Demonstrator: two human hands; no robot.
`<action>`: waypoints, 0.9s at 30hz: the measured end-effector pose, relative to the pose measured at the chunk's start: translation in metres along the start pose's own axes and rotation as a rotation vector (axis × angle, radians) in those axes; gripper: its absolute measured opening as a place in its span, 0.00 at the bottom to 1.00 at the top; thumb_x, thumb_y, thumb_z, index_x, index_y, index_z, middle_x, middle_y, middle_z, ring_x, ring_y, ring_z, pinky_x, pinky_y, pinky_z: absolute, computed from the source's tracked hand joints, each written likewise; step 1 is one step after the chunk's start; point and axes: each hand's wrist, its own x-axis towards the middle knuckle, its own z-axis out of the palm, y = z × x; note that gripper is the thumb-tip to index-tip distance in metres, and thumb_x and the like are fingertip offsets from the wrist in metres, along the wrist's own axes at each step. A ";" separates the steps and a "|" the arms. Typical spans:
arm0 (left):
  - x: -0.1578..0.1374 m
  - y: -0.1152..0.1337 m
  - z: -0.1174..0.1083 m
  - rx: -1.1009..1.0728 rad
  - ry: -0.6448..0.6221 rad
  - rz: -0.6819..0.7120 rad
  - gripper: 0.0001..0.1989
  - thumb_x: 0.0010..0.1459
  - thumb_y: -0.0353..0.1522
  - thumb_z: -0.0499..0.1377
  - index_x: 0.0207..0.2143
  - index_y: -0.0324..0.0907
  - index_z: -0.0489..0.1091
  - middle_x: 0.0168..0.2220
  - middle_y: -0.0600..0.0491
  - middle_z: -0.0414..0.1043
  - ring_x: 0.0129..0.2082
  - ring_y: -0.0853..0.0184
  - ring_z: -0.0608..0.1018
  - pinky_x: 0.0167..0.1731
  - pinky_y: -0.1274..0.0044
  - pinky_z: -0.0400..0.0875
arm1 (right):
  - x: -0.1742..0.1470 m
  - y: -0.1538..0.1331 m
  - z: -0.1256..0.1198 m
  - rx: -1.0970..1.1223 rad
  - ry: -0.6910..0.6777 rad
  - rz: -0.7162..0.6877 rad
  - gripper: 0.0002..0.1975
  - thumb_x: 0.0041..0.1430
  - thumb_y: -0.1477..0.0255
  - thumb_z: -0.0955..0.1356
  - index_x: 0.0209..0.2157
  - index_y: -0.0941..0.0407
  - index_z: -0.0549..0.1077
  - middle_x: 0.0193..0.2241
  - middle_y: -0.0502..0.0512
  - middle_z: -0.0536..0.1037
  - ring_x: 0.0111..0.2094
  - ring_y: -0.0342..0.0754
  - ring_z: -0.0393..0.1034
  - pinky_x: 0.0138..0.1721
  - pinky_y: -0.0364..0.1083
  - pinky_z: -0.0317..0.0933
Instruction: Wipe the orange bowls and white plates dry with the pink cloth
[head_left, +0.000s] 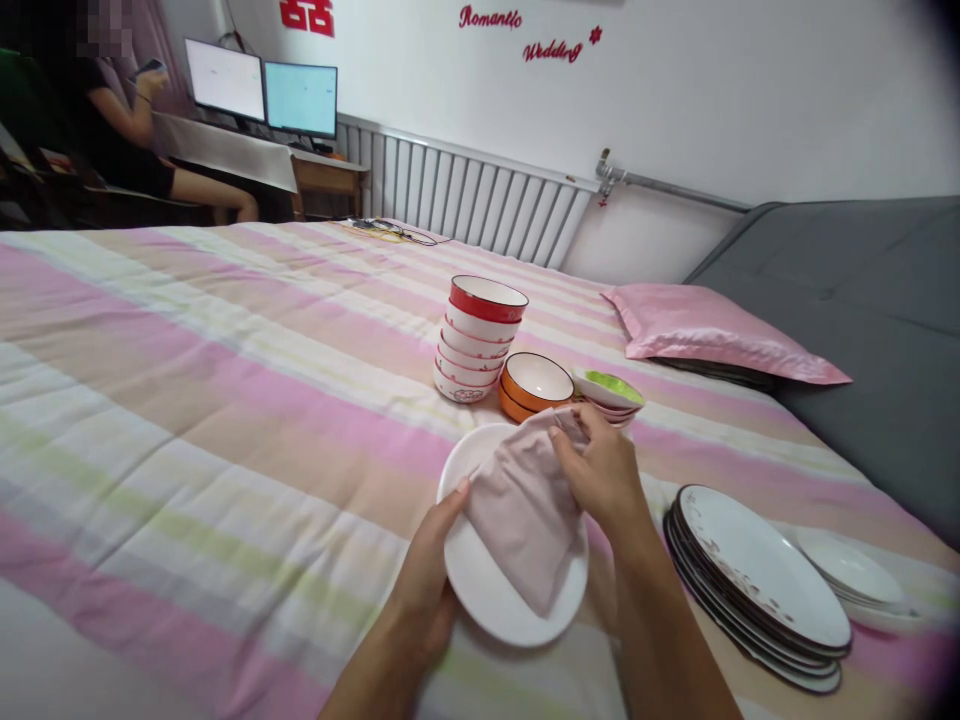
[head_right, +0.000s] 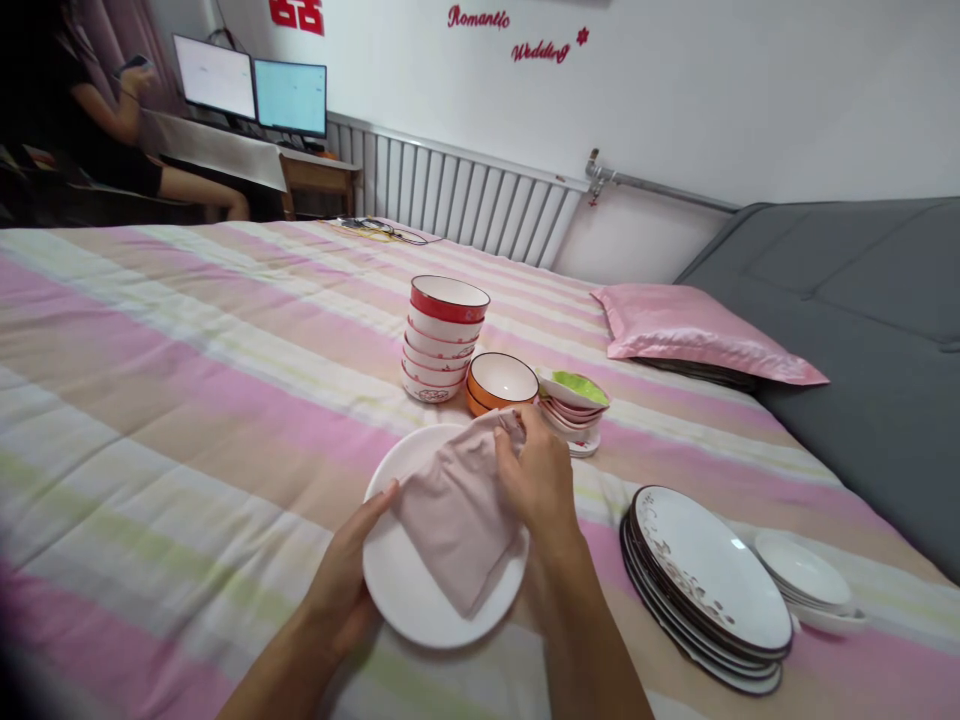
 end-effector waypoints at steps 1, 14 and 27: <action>0.000 0.000 0.000 -0.005 0.012 -0.018 0.18 0.54 0.36 0.62 0.45 0.36 0.75 0.41 0.44 0.80 0.46 0.54 0.79 0.49 0.68 0.72 | 0.002 0.004 0.000 -0.005 -0.035 0.012 0.11 0.55 0.66 0.63 0.36 0.56 0.71 0.24 0.51 0.75 0.22 0.47 0.66 0.29 0.45 0.57; 0.002 0.002 0.002 -0.021 0.008 0.008 0.19 0.56 0.35 0.61 0.48 0.34 0.73 0.42 0.43 0.79 0.46 0.55 0.79 0.49 0.68 0.73 | 0.002 0.003 0.005 0.091 0.000 -0.046 0.20 0.44 0.71 0.71 0.43 0.56 0.70 0.39 0.58 0.78 0.40 0.54 0.73 0.43 0.50 0.64; 0.000 0.009 0.002 -0.096 0.007 0.062 0.16 0.59 0.33 0.57 0.47 0.33 0.73 0.35 0.44 0.81 0.37 0.58 0.82 0.45 0.71 0.74 | -0.029 -0.034 0.011 0.278 -0.410 -0.379 0.21 0.52 0.79 0.69 0.48 0.54 0.69 0.37 0.51 0.75 0.35 0.44 0.69 0.37 0.43 0.63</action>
